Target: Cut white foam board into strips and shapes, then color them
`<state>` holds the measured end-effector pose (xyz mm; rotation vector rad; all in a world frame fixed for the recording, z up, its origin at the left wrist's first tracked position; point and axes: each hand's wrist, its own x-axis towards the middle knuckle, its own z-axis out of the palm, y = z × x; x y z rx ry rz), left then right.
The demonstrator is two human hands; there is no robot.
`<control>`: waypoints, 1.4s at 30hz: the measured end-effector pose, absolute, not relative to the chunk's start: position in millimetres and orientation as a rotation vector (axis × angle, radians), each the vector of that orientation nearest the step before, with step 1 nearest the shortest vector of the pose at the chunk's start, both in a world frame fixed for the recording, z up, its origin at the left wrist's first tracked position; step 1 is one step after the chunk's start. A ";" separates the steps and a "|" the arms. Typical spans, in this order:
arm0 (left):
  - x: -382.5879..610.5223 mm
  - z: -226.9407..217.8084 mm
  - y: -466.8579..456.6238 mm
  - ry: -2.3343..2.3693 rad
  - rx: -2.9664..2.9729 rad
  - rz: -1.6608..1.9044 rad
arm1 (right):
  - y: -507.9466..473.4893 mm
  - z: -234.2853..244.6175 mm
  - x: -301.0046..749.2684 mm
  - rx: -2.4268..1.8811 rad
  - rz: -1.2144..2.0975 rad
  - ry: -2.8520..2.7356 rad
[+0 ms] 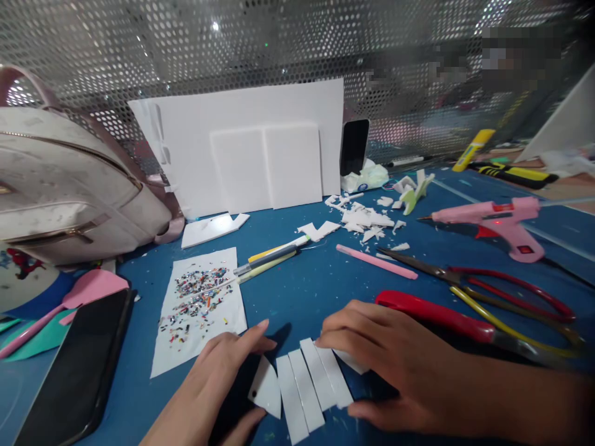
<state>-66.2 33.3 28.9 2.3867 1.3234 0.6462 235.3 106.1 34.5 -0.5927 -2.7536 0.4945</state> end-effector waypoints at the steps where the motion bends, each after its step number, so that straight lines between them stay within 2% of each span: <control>1: -65.5 29.3 32.9 1.319 2.391 0.648 | 106.0 33.5 235.3 -0.594 0.506 -2.757; 15: -57.6 41.2 30.6 1.234 2.520 0.628 | 104.1 34.4 231.0 -0.659 0.598 -2.750; 22: -60.8 37.0 24.8 1.289 2.364 0.740 | 98.6 39.8 229.2 -0.702 0.612 -2.772; 29: -69.9 37.4 22.7 1.317 2.127 0.783 | 116.5 77.6 216.5 -0.930 0.721 -2.851; 31: -69.9 39.4 23.3 1.299 2.074 0.796 | 133.4 89.9 205.8 -0.840 0.502 -2.856; 34: -68.8 40.8 24.2 1.273 2.042 0.843 | 166.3 95.8 184.6 -0.613 -0.025 -2.914; 35: -68.7 40.8 24.5 1.270 2.045 0.853 | 178.0 94.2 177.2 -0.569 -0.092 -2.951; 42: -72.4 40.4 26.2 1.254 2.111 0.806 | 228.4 71.9 142.8 -0.606 -0.104 -2.962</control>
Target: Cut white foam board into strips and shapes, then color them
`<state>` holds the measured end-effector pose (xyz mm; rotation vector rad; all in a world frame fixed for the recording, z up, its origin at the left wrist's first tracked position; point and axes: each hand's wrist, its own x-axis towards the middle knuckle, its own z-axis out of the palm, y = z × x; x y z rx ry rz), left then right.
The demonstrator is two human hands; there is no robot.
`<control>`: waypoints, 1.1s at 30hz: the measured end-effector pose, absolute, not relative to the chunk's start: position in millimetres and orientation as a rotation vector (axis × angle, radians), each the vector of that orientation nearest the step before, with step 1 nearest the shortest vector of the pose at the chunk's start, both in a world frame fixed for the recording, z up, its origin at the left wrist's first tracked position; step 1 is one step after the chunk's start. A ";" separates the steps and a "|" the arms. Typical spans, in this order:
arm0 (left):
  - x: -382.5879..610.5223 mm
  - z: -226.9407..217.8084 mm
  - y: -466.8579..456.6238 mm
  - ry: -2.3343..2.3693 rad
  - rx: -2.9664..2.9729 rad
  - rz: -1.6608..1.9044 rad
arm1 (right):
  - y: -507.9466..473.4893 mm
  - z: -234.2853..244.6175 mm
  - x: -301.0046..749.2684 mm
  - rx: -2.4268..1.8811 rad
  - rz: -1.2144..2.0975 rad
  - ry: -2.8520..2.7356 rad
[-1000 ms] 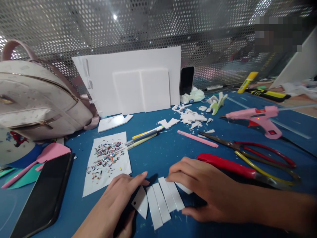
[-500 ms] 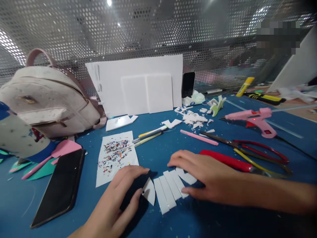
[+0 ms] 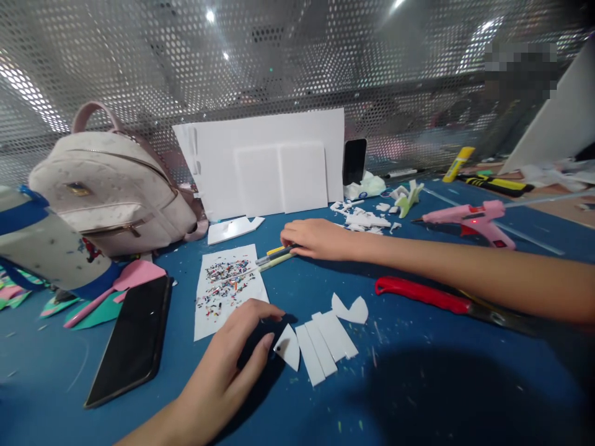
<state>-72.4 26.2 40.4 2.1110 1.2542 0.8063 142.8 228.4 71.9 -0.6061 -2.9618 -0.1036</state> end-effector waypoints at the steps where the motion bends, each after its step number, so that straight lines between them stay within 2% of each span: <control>1: -72.7 40.5 26.3 1.246 2.115 0.798 | 230.2 72.2 140.9 -0.613 -0.104 -2.968; 8: -73.5 39.9 27.9 1.213 2.105 0.767 | 250.0 87.9 140.2 -0.762 -0.108 -2.912; 14: -74.3 39.9 28.0 1.221 2.119 0.773 | 273.9 67.7 150.4 -0.884 -0.056 -2.918; 24: -73.3 39.0 29.2 1.216 2.144 0.799 | 252.5 80.2 148.6 -0.793 0.132 -2.962; 33: -72.8 41.6 28.2 1.205 2.123 0.805 | 248.9 68.0 145.2 -0.782 0.020 -3.012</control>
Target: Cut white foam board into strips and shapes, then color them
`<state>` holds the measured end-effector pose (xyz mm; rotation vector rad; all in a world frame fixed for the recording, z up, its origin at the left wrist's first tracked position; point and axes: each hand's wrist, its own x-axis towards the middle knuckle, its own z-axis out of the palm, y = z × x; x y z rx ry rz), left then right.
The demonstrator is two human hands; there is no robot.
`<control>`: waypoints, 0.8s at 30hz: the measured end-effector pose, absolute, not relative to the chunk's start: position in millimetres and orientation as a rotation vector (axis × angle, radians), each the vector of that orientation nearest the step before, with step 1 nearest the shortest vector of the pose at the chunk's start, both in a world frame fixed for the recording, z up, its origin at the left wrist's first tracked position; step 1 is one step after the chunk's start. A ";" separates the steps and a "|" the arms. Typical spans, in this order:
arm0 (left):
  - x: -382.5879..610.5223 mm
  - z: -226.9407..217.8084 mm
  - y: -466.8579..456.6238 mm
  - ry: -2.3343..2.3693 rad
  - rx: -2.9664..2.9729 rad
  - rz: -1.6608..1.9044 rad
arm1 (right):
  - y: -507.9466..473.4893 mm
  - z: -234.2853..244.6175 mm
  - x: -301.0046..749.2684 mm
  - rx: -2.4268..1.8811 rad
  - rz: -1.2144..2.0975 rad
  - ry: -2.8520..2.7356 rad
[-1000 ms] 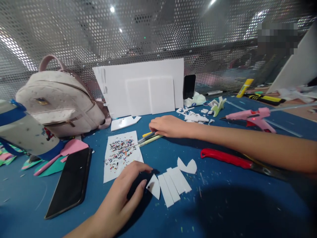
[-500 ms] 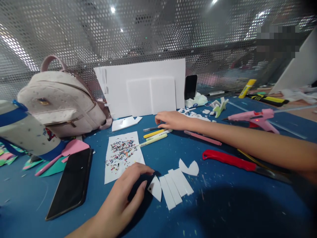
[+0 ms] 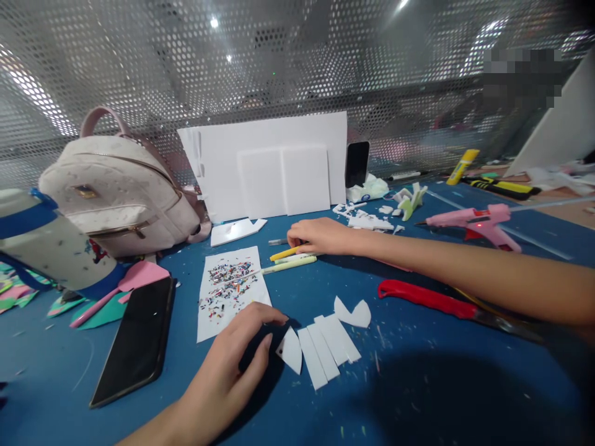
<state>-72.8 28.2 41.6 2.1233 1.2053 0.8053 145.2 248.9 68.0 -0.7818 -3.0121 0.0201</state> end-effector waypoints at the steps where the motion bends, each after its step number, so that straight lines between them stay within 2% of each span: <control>1: -72.7 41.7 28.5 1.207 2.124 0.804 | 249.0 67.6 145.1 -0.786 0.007 -3.022; 9: -72.7 36.5 29.1 1.183 2.148 0.857 | 245.3 64.5 145.2 -0.946 -0.044 -2.918; 18: -74.3 35.4 29.1 1.161 2.147 0.848 | 239.5 80.4 150.0 -1.035 0.087 -2.731; 24: -73.5 36.2 30.7 1.133 2.144 0.839 | 240.2 73.1 148.3 -1.138 0.168 -2.756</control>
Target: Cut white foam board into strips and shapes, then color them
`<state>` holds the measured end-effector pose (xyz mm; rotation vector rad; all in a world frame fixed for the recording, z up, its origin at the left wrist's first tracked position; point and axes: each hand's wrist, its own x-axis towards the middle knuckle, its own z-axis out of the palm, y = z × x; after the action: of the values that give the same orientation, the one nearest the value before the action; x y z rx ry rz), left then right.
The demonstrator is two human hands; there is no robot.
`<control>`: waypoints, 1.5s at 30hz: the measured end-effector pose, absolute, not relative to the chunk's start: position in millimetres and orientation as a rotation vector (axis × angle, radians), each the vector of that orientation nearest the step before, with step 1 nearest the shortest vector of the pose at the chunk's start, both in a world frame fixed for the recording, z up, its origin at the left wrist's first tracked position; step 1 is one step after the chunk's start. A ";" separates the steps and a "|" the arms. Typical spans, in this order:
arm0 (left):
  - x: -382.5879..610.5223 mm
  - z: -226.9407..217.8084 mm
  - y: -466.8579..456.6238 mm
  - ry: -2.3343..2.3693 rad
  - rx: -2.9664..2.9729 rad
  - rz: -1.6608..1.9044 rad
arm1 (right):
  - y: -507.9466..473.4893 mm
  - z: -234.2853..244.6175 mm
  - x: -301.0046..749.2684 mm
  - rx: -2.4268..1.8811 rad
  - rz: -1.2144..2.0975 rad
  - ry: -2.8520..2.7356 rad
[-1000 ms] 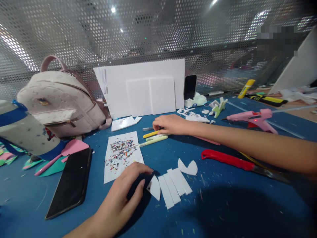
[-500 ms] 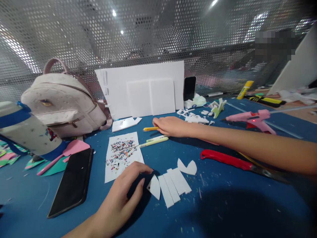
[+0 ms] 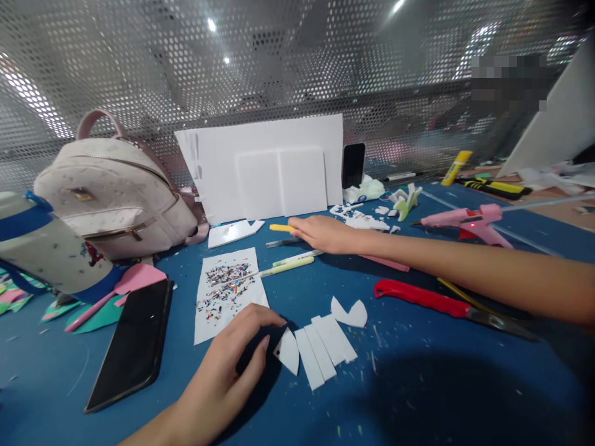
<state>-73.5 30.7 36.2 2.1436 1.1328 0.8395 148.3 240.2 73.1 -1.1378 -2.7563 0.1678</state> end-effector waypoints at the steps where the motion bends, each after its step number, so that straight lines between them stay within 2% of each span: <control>1: -73.4 36.8 30.9 1.126 2.138 0.833 | 239.1 71.5 147.3 -1.149 0.181 -2.769; 17: -72.5 38.3 31.7 1.101 2.116 0.826 | 232.0 63.9 143.1 -1.043 0.381 -2.719; 25: -74.1 36.6 31.6 1.087 2.115 0.819 | 230.5 69.6 139.4 -0.810 0.713 -2.590; 33: -72.4 39.0 31.0 1.075 2.106 0.834 | 246.1 59.3 133.4 -0.965 0.905 -2.337; 45: -73.4 38.2 29.9 1.079 2.118 0.825 | 253.2 44.9 127.6 -1.130 1.145 -2.280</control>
<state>-73.4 29.9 38.2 2.1181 1.0791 0.8250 127.6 253.2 44.9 -1.1302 -2.2799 1.1447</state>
